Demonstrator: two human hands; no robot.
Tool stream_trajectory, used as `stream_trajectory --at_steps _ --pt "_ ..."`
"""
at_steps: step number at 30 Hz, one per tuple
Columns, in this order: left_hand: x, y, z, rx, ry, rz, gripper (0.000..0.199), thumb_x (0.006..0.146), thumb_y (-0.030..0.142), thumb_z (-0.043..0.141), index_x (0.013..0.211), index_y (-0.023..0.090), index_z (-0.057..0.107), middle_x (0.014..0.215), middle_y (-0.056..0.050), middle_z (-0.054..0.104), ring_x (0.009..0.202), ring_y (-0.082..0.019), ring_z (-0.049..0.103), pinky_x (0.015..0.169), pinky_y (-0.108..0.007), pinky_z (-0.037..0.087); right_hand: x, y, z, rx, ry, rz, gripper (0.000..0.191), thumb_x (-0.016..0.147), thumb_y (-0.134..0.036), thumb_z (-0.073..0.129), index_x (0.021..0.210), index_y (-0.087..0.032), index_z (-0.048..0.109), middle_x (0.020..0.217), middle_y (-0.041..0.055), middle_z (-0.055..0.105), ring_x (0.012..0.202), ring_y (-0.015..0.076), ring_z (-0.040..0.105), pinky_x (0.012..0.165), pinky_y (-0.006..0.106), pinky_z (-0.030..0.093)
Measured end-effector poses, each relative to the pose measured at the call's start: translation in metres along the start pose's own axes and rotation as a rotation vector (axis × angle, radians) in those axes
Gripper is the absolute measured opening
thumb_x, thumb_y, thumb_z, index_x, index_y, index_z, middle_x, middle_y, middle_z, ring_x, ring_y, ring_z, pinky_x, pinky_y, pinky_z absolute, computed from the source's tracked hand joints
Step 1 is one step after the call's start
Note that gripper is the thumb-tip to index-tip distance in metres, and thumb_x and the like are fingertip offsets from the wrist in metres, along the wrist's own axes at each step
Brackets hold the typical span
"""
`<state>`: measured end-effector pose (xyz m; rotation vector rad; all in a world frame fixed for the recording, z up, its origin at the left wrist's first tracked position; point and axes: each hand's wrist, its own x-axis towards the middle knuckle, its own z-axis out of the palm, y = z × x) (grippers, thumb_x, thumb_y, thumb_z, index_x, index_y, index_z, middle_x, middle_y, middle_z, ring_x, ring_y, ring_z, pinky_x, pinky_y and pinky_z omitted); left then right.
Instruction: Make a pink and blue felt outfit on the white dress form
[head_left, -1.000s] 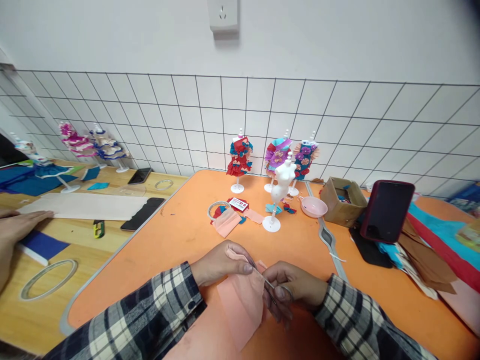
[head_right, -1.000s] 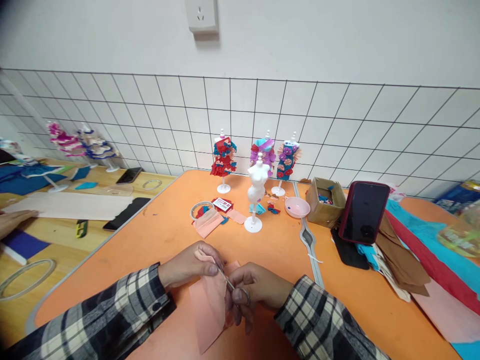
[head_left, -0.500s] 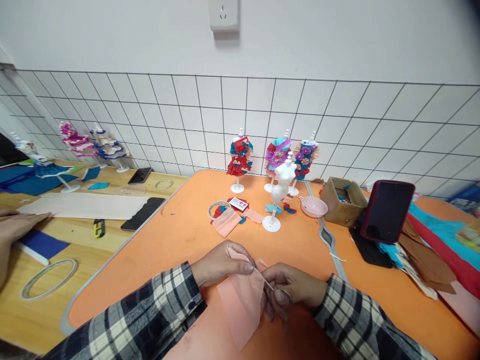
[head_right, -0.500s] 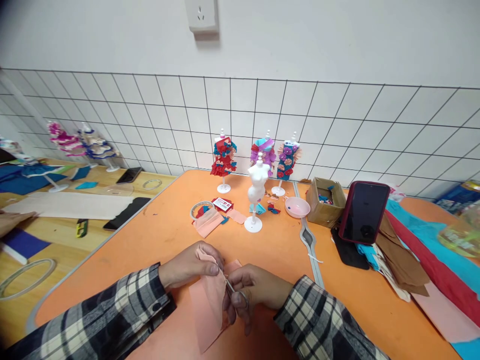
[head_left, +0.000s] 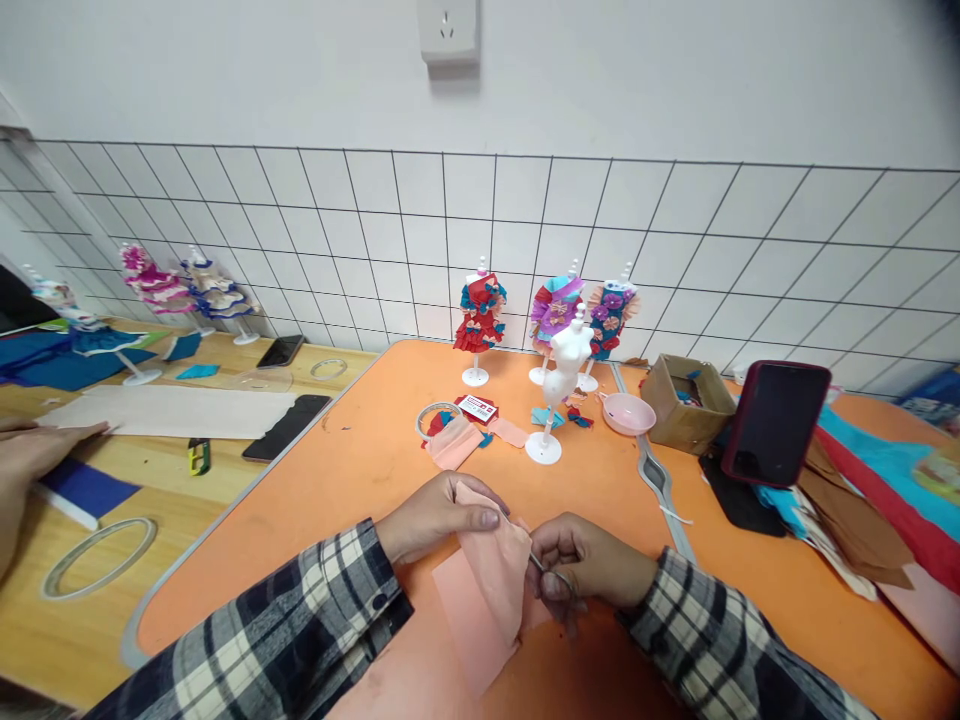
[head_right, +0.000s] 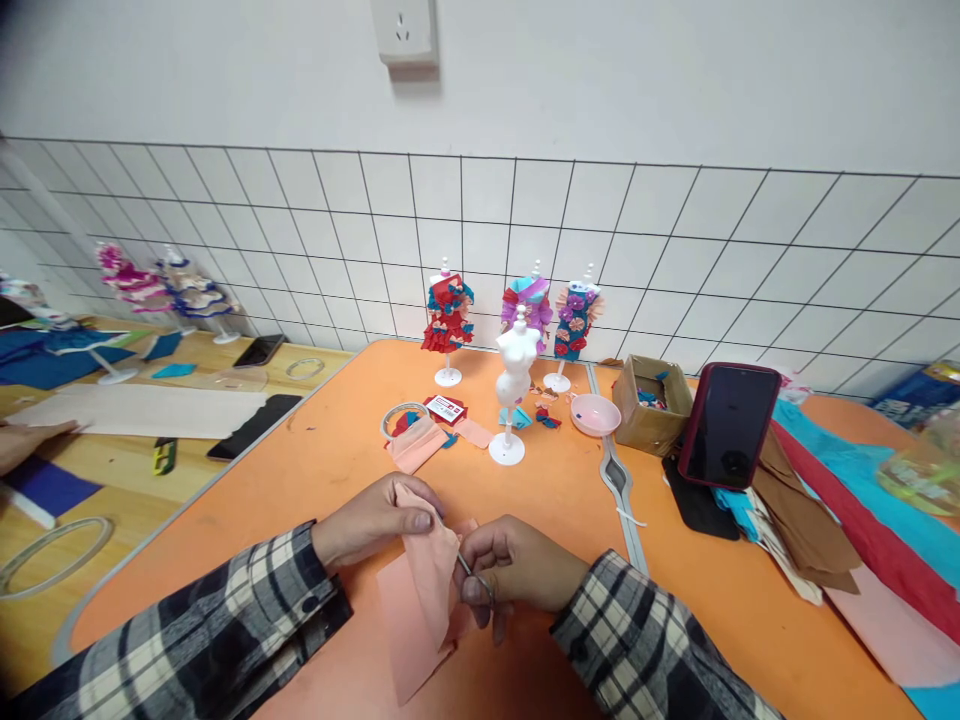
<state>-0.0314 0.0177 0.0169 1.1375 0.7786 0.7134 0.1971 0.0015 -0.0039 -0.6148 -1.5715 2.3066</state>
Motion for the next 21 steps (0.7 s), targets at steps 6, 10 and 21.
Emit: stream_trajectory --at_steps 6,10,21 --pt "0.000 0.003 0.000 0.041 -0.038 0.018 0.027 0.065 0.034 0.083 0.074 0.011 0.074 0.070 -0.005 0.073 0.066 -0.016 0.064 0.067 -0.024 0.048 0.000 0.005 -0.003 0.045 -0.100 -0.006 0.056 0.070 -0.060 0.072 0.092 -0.009 0.061 0.077 0.0066 0.066 0.049 0.0061 0.053 0.041 0.015 0.046" --pt "0.001 0.001 -0.001 0.052 -0.041 0.016 0.025 0.066 0.033 0.083 0.075 0.011 0.073 0.070 -0.006 0.072 0.064 -0.014 0.063 0.064 -0.022 0.047 -0.001 0.007 -0.005 0.065 -0.115 0.002 0.055 0.070 -0.059 0.072 0.091 -0.009 0.062 0.075 0.0061 0.066 0.048 0.0065 0.052 0.041 0.017 0.047" --pt "0.000 0.001 0.001 -0.050 -0.082 0.031 0.023 0.070 0.030 0.081 0.081 0.011 0.073 0.083 -0.009 0.076 0.075 -0.018 0.068 0.074 -0.026 0.049 0.000 -0.005 0.001 0.079 -0.058 -0.067 0.053 0.068 -0.058 0.074 0.083 -0.009 0.061 0.067 0.0035 0.062 0.048 0.0075 0.053 0.037 0.015 0.045"
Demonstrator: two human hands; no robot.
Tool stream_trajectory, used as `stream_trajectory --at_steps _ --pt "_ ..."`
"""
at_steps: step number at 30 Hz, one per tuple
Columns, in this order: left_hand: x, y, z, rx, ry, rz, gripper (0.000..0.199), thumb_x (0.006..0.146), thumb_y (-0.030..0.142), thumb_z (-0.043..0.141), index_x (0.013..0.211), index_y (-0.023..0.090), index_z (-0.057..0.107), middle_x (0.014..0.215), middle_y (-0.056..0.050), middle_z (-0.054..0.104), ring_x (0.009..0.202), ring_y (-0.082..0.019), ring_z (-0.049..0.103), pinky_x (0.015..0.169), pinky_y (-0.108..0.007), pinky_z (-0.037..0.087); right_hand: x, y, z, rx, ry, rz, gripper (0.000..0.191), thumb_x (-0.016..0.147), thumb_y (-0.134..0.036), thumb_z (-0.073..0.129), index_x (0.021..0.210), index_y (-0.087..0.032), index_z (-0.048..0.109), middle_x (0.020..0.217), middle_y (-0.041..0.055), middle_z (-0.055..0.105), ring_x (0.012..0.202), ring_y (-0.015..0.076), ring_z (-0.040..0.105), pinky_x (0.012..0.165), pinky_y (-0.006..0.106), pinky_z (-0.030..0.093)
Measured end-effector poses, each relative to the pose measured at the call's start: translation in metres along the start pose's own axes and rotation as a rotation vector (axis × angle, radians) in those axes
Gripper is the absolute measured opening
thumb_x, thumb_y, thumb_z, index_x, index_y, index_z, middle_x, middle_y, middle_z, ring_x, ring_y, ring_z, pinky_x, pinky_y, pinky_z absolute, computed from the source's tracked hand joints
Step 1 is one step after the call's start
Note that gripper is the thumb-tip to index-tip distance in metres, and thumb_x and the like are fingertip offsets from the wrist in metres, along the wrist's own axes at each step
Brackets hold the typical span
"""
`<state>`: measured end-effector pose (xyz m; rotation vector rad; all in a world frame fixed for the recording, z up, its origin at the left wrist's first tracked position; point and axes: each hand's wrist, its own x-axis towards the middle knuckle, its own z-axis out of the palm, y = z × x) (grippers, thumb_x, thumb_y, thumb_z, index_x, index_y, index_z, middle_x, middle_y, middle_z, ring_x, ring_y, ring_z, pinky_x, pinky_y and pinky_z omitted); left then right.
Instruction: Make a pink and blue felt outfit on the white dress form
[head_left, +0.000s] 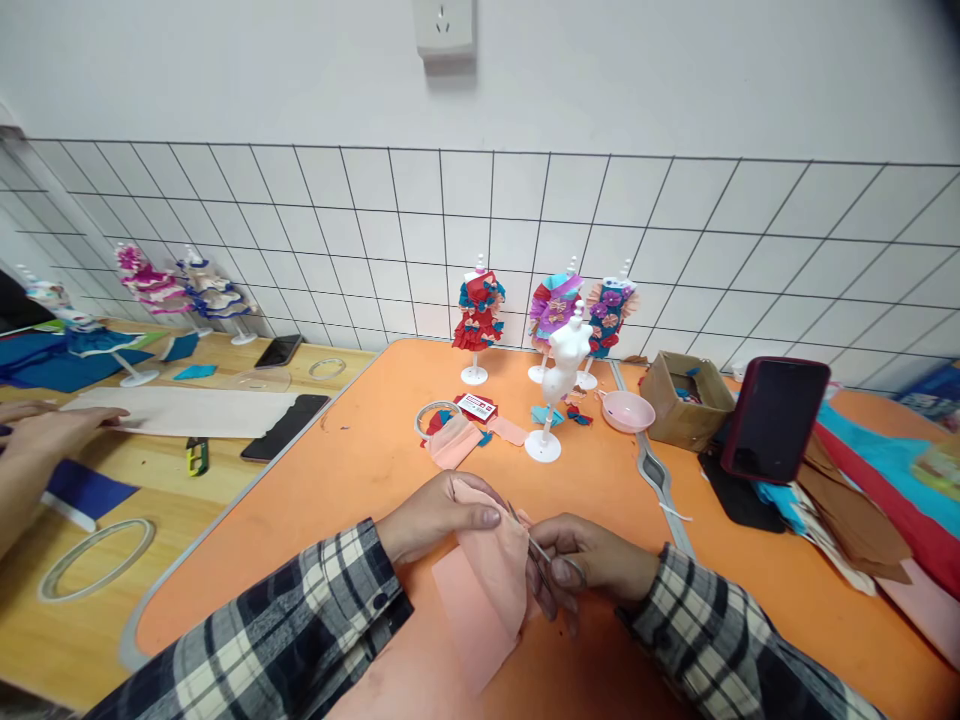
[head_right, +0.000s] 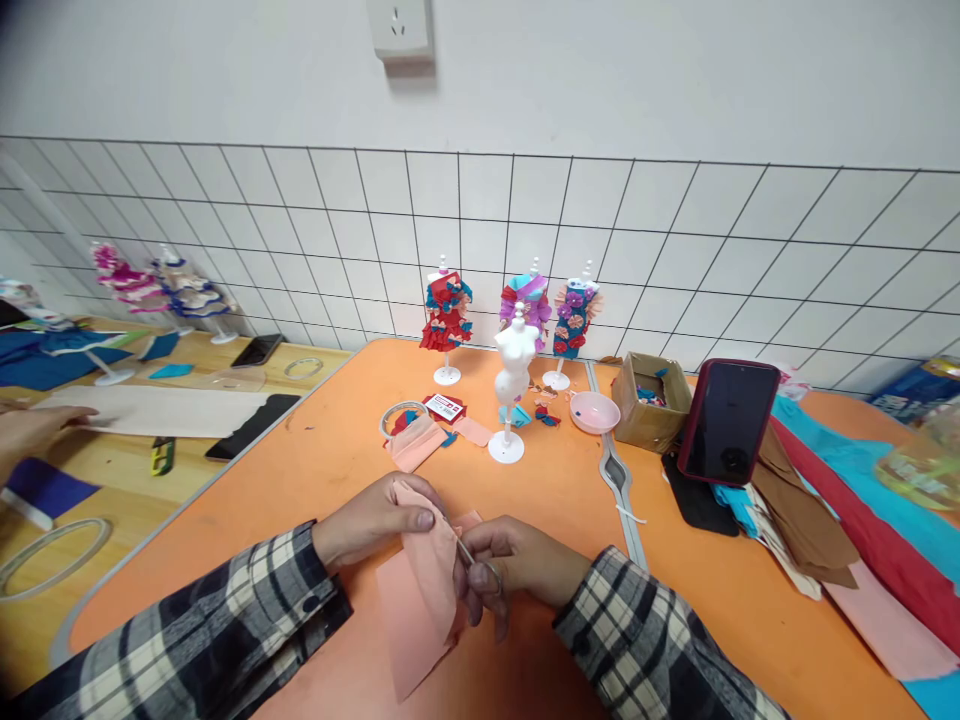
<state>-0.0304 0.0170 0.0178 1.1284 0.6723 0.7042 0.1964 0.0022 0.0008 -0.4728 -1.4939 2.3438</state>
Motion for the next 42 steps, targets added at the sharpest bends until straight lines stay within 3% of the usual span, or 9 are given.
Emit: stream_trajectory --at_steps 4,9,13,23,32,38,42 --pt "0.000 0.002 0.000 -0.019 -0.007 0.004 0.027 0.075 0.035 0.076 0.081 0.009 0.074 0.081 -0.011 0.075 0.074 -0.019 0.067 0.074 -0.028 0.048 -0.001 0.000 -0.001 0.019 0.014 -0.018 0.050 0.068 -0.055 0.076 0.084 -0.010 0.062 0.065 0.0027 0.062 0.049 0.0074 0.053 0.038 0.015 0.045" --pt "0.000 0.002 -0.001 0.044 0.042 0.021 0.027 0.071 0.036 0.079 0.075 0.009 0.073 0.070 -0.006 0.071 0.064 -0.013 0.060 0.067 -0.023 0.045 -0.001 0.000 -0.001 -0.013 -0.031 0.012 0.052 0.071 -0.057 0.073 0.085 -0.008 0.063 0.063 0.0029 0.063 0.043 0.0056 0.050 0.038 0.015 0.044" --pt "0.000 0.002 -0.001 0.088 -0.013 0.031 0.032 0.070 0.039 0.080 0.082 0.010 0.074 0.079 -0.007 0.073 0.071 -0.015 0.062 0.068 -0.023 0.045 -0.001 0.000 -0.002 -0.025 -0.025 0.012 0.054 0.070 -0.060 0.071 0.085 -0.009 0.063 0.062 0.0022 0.063 0.041 0.0054 0.049 0.038 0.015 0.043" --pt "0.001 -0.004 0.004 0.137 0.017 -0.058 0.024 0.063 0.032 0.084 0.074 0.013 0.074 0.069 -0.001 0.072 0.062 -0.011 0.060 0.064 -0.020 0.044 -0.004 -0.004 -0.005 -0.085 -0.042 0.063 0.054 0.070 -0.058 0.073 0.089 -0.008 0.067 0.064 0.0026 0.061 0.050 0.0084 0.055 0.041 0.015 0.044" --pt "0.001 -0.009 0.006 0.184 -0.017 -0.033 0.019 0.068 0.030 0.081 0.077 0.015 0.076 0.074 -0.002 0.074 0.067 -0.012 0.062 0.067 -0.021 0.044 -0.006 -0.011 -0.003 -0.127 -0.088 0.085 0.058 0.070 -0.063 0.070 0.088 -0.008 0.066 0.063 0.0030 0.064 0.046 0.0075 0.053 0.040 0.015 0.042" --pt "0.001 -0.010 0.007 0.159 -0.005 -0.040 0.021 0.066 0.031 0.083 0.075 0.015 0.075 0.072 -0.001 0.072 0.065 -0.011 0.059 0.065 -0.021 0.043 -0.008 -0.013 -0.003 -0.156 -0.042 0.090 0.052 0.070 -0.061 0.071 0.070 -0.011 0.059 0.051 -0.0027 0.055 0.040 0.0055 0.047 0.039 0.015 0.036" --pt "0.001 -0.010 0.006 0.098 0.019 -0.001 0.024 0.067 0.034 0.082 0.074 0.012 0.074 0.069 -0.002 0.069 0.064 -0.011 0.057 0.063 -0.021 0.041 -0.010 -0.013 -0.004 -0.196 0.024 0.074 0.047 0.070 -0.057 0.073 0.068 -0.012 0.057 0.048 -0.0058 0.051 0.038 0.0040 0.043 0.039 0.014 0.032"
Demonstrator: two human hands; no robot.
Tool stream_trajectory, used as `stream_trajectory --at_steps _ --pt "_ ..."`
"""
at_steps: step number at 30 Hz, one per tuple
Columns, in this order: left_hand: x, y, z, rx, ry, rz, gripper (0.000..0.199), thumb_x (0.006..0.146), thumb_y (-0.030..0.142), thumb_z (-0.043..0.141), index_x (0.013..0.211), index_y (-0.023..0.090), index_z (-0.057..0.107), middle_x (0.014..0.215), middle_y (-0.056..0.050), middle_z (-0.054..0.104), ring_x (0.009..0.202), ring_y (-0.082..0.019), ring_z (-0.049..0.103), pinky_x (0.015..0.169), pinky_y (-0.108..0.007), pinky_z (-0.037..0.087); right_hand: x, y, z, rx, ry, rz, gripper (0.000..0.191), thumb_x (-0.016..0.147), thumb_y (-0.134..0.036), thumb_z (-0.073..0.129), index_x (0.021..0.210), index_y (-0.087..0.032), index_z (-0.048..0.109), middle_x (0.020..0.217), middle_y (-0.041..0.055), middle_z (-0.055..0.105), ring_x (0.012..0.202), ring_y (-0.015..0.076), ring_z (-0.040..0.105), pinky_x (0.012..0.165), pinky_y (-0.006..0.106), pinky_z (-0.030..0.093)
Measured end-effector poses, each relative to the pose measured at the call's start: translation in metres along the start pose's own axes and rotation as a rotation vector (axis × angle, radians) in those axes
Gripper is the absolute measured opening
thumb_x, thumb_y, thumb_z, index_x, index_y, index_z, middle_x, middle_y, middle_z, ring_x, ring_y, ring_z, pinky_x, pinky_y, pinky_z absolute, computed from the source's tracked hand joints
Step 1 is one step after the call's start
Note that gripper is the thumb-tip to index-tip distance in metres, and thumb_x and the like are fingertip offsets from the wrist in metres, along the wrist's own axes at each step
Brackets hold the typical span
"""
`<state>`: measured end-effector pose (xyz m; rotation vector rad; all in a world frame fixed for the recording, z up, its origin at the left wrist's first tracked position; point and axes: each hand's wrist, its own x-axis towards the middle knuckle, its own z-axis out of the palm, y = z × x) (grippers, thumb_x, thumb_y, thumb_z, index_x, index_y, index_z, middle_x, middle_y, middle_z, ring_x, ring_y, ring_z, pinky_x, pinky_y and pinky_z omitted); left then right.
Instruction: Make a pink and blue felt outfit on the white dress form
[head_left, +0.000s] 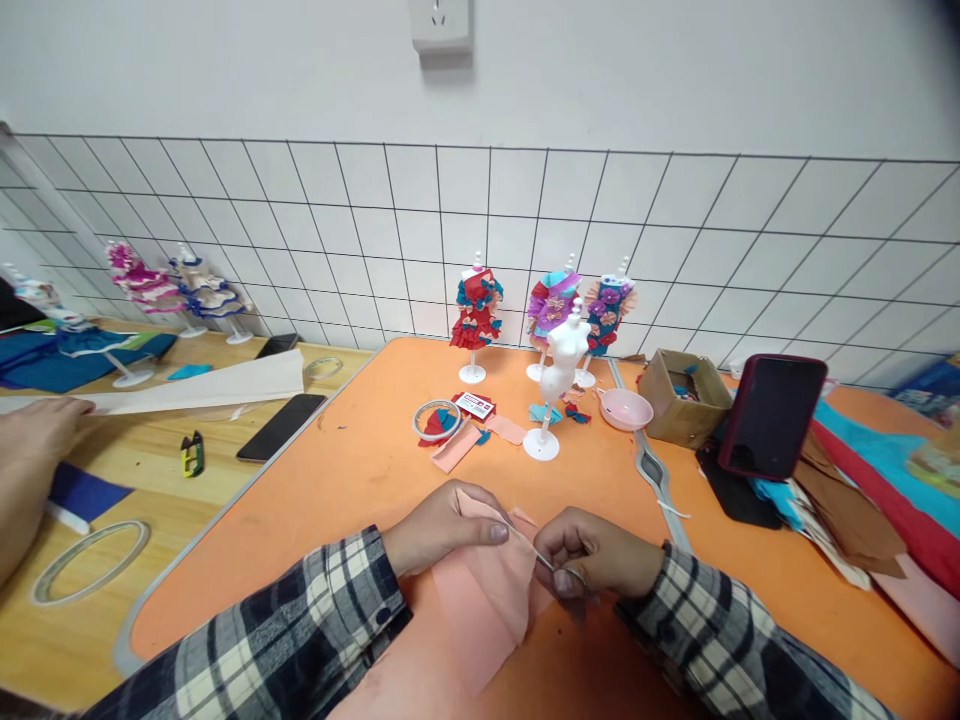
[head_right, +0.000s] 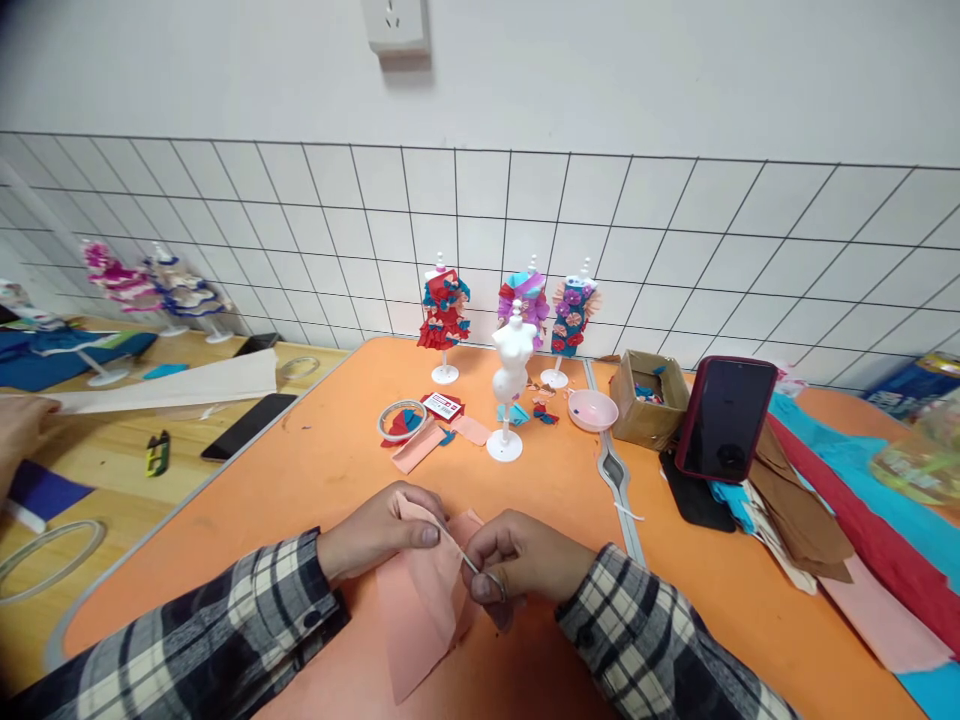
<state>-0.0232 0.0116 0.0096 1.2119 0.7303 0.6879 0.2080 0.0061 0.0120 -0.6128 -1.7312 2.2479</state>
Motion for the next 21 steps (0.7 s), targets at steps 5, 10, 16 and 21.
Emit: stream_trajectory --at_steps 5,10,16,21 --pt "0.0009 -0.0012 -0.0013 -0.029 0.015 0.047 0.024 0.070 0.034 0.080 0.073 0.011 0.072 0.070 -0.002 0.066 0.065 -0.011 0.055 0.062 -0.021 0.040 0.0026 0.0047 0.0012 0.033 0.002 -0.004 0.048 0.070 -0.057 0.073 0.068 -0.012 0.056 0.051 -0.0038 0.054 0.039 0.0050 0.046 0.039 0.015 0.035" --pt "0.0003 0.0019 0.0007 0.072 -0.012 0.026 0.029 0.070 0.038 0.080 0.068 0.011 0.070 0.062 0.000 0.061 0.059 -0.010 0.050 0.059 -0.021 0.037 0.0057 0.0032 0.0031 0.084 -0.070 0.024 0.056 0.066 -0.064 0.072 0.076 -0.011 0.060 0.059 0.0000 0.061 0.042 0.0070 0.051 0.039 0.017 0.041" --pt "0.0008 -0.0005 -0.0008 0.066 -0.007 0.017 0.029 0.069 0.037 0.080 0.068 0.011 0.069 0.064 -0.001 0.061 0.061 -0.011 0.051 0.059 -0.021 0.038 0.0031 0.0029 0.0002 0.060 -0.036 -0.003 0.052 0.070 -0.061 0.071 0.071 -0.011 0.059 0.053 -0.0007 0.060 0.038 0.0059 0.050 0.036 0.014 0.036" --pt "0.0002 0.0019 -0.0004 -0.036 -0.019 0.030 0.027 0.072 0.037 0.078 0.076 0.011 0.074 0.070 -0.004 0.067 0.067 -0.013 0.057 0.064 -0.022 0.043 0.0026 0.0048 -0.0015 -0.002 0.041 -0.003 0.048 0.070 -0.057 0.074 0.070 -0.011 0.059 0.047 -0.0055 0.053 0.036 0.0041 0.045 0.036 0.013 0.035"
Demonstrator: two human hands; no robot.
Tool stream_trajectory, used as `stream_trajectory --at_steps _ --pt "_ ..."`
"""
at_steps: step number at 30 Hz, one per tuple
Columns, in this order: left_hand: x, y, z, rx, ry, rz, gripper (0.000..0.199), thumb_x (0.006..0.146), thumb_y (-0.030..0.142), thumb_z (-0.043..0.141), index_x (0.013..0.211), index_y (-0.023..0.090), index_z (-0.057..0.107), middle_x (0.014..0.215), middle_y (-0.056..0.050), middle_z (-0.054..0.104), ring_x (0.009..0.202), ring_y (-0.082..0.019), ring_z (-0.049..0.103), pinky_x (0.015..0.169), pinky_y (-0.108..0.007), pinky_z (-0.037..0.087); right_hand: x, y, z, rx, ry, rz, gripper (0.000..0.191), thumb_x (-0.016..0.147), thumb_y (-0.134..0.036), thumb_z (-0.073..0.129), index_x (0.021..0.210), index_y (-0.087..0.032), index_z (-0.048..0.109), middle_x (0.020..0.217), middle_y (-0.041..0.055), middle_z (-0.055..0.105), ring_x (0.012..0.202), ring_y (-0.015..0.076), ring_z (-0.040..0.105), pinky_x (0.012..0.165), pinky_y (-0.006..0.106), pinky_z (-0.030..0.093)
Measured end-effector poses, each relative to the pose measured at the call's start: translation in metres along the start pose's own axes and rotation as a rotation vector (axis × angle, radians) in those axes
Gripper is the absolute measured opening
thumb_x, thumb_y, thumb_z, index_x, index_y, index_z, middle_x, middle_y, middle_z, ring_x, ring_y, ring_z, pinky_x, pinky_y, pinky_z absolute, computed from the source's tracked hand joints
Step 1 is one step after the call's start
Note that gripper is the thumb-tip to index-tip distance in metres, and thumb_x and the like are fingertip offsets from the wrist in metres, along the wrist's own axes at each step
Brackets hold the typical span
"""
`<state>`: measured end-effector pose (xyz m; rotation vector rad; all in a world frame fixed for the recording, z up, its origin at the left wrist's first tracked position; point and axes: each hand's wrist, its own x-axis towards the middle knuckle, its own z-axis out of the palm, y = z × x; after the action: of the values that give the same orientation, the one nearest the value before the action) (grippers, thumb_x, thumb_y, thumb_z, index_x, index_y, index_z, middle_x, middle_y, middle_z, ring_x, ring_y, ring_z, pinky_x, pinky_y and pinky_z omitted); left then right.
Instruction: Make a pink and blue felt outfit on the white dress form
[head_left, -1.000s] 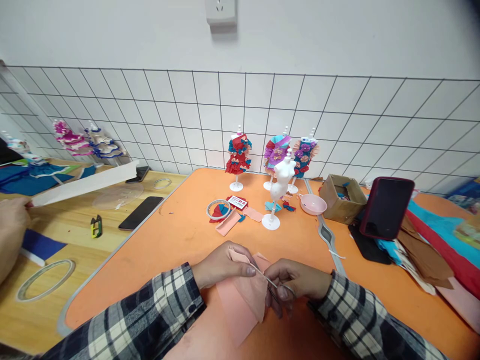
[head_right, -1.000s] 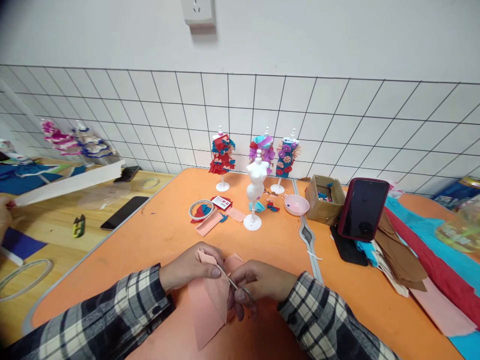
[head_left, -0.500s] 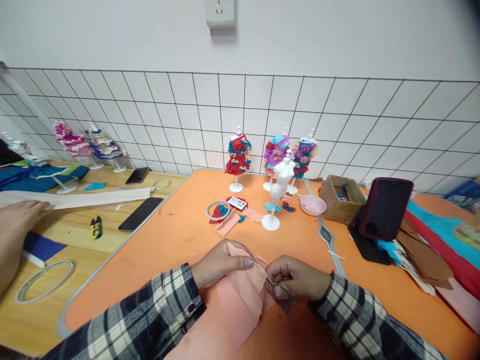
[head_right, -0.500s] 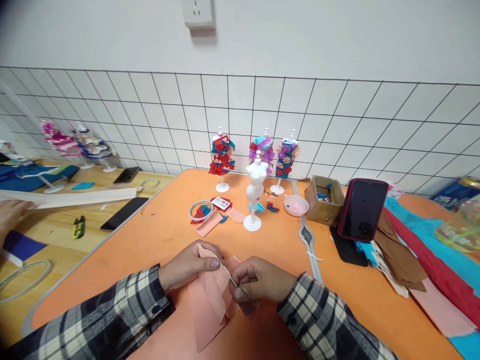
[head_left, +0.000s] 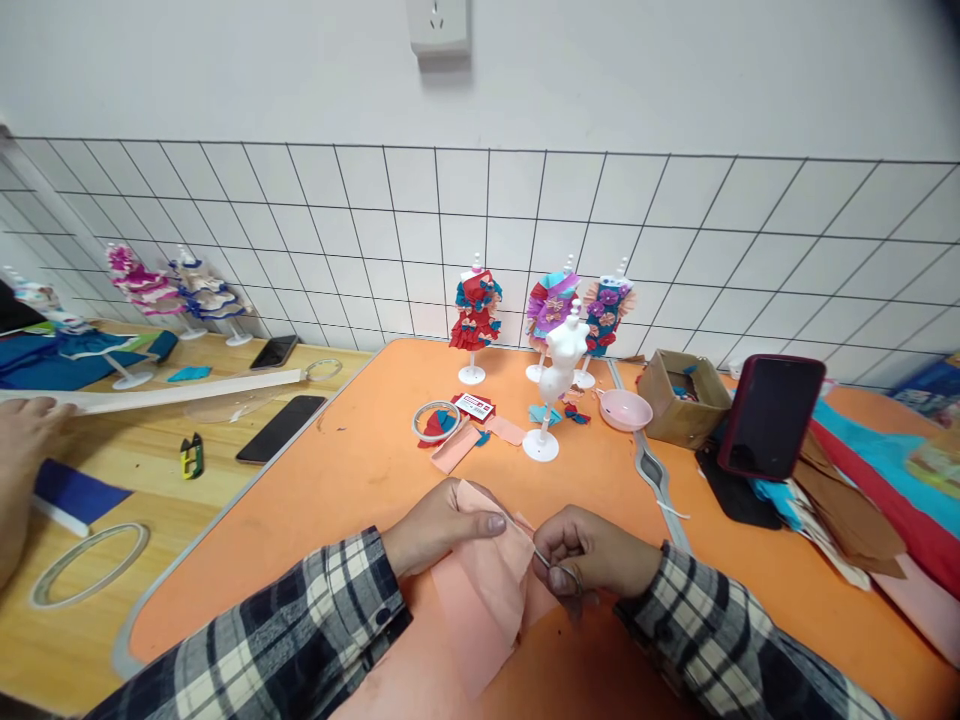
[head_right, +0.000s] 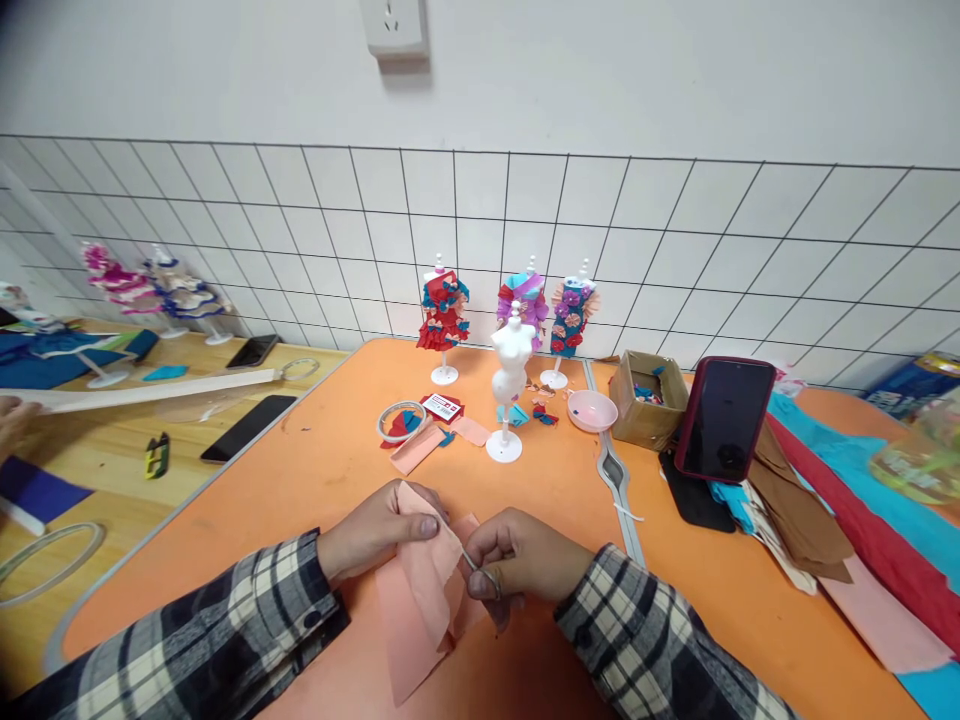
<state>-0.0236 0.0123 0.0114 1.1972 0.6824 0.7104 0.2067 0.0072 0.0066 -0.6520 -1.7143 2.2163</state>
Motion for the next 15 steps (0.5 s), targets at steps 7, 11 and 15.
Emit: stream_trajectory --at_steps 7,11,15 --pt "-0.0007 0.0027 0.0032 -0.024 -0.041 0.026 0.029 0.074 0.039 0.077 0.079 0.011 0.076 0.073 -0.006 0.072 0.072 -0.018 0.064 0.076 -0.028 0.048 0.0030 0.0023 0.0029 0.109 -0.079 0.009 0.052 0.069 -0.061 0.072 0.077 -0.010 0.060 0.059 0.0005 0.062 0.039 0.0058 0.049 0.038 0.016 0.042" --pt "-0.0003 0.0033 0.0042 0.009 -0.058 0.041 0.029 0.074 0.039 0.076 0.079 0.011 0.077 0.076 -0.007 0.072 0.079 -0.020 0.066 0.078 -0.029 0.048 0.0034 0.0061 0.0008 0.152 -0.129 0.007 0.054 0.070 -0.061 0.071 0.083 -0.009 0.063 0.062 0.0021 0.063 0.040 0.0061 0.049 0.041 0.019 0.047" --pt "0.0003 0.0030 0.0056 -0.037 -0.044 0.025 0.027 0.072 0.037 0.078 0.080 0.011 0.077 0.072 -0.005 0.072 0.076 -0.019 0.065 0.078 -0.028 0.048 0.0037 0.0083 -0.0010 0.159 -0.130 0.001 0.053 0.071 -0.060 0.070 0.082 -0.009 0.063 0.061 0.0029 0.064 0.040 0.0067 0.051 0.046 0.022 0.051"
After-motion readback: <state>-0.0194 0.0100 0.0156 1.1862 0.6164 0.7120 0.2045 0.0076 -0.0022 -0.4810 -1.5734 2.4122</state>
